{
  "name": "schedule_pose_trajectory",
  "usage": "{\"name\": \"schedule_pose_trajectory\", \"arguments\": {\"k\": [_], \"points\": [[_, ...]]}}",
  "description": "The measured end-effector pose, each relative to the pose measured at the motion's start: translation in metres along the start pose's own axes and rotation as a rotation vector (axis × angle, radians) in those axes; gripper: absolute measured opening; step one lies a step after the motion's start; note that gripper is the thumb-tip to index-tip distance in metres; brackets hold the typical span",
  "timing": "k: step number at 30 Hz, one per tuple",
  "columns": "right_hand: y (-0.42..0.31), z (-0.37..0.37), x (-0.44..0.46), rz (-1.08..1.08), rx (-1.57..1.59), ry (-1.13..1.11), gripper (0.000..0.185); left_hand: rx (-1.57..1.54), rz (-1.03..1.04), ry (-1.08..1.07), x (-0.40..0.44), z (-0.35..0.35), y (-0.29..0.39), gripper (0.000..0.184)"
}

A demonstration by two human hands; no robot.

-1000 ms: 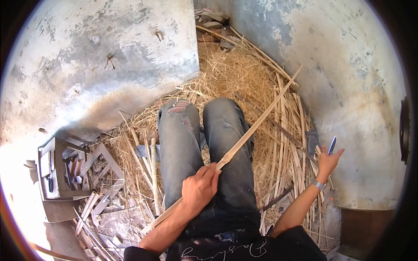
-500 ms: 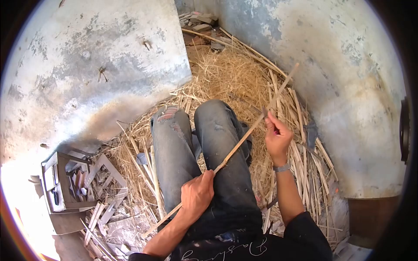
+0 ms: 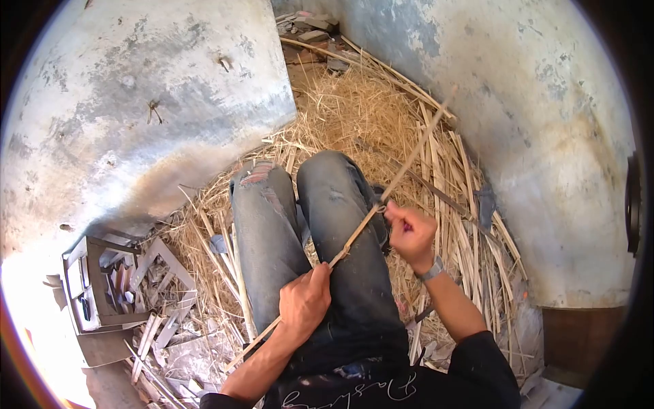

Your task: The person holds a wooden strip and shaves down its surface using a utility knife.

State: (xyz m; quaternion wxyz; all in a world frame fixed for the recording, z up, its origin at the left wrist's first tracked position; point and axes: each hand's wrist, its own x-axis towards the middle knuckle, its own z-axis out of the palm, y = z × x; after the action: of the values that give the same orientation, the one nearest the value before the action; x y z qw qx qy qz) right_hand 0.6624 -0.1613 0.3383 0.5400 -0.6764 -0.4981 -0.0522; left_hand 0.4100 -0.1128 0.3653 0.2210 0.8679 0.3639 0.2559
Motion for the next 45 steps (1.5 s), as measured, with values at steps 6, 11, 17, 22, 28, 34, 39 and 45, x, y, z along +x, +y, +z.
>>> {"name": "schedule_pose_trajectory", "arguments": {"k": [6,11,17,22,28,34,39,45], "points": [[-0.014,0.013,-0.017,-0.022,0.048,0.021,0.015,-0.01,-0.037,-0.003,0.001,0.0,0.001,0.011],[-0.013,0.004,-0.004,0.017,0.027,0.026,0.014,0.003,-0.011,0.014,0.001,-0.002,0.001,0.011],[-0.041,0.001,-0.022,0.048,0.238,-0.23,0.019,-0.041,-0.053,-0.002,0.0,0.002,-0.003,0.012],[-0.038,0.005,-0.035,0.004,0.181,-0.224,0.011,-0.038,-0.092,-0.028,0.006,-0.004,0.002,0.013],[-0.034,-0.007,-0.025,0.71,0.764,-0.562,0.009,-0.07,-0.077,-0.034,0.005,-0.002,0.001,0.013],[-0.051,-0.013,-0.004,0.814,0.851,-0.343,0.014,-0.015,-0.013,-0.002,0.002,0.003,-0.003,0.01],[-0.078,-0.014,-0.007,0.472,0.196,-0.506,0.026,-0.001,0.055,0.033,0.004,0.0,0.002,0.009],[-0.089,-0.019,-0.014,0.481,0.273,-0.525,0.025,-0.054,-0.004,0.0,0.005,-0.003,0.004,0.01]]}}
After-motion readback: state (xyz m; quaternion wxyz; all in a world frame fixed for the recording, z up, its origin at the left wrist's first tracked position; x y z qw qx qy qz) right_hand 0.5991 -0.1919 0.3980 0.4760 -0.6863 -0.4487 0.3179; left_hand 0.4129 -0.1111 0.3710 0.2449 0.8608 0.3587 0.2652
